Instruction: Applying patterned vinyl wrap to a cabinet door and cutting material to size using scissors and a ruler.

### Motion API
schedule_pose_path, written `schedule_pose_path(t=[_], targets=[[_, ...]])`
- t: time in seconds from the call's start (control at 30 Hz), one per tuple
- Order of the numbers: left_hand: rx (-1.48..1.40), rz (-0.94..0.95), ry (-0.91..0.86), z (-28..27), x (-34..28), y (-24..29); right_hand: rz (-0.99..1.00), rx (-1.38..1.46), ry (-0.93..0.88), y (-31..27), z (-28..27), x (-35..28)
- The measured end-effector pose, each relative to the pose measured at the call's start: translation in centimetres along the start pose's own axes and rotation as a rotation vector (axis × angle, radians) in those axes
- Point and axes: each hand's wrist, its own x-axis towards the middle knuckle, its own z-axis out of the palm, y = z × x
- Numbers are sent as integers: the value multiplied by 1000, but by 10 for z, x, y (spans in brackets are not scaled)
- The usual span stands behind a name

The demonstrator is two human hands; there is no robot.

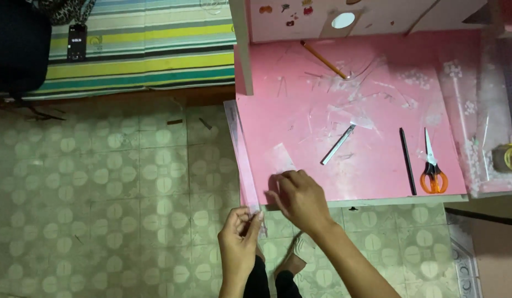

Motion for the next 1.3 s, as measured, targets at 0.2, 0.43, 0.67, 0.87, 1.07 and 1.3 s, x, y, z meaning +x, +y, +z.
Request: schedule_pose_path(t=[0.2,0.43,0.67,0.87,1.07,1.3], targets=[[51,-82,-47,6,9,6,-178,-191,-102,53,-9,-2],[87,-9,-82,23,11,12,-129,-146,184,25,17,2],[102,22,-59,28,21,16,40,-154,186,19,34,10],[285,104,-87,44,51,12,70,60,164,56,15,-25],[580,236,-91,54,65,7,81,30,136,74,25,-34],[855,1027,-133,46,112,43,104,-30,220,73,32,-35]])
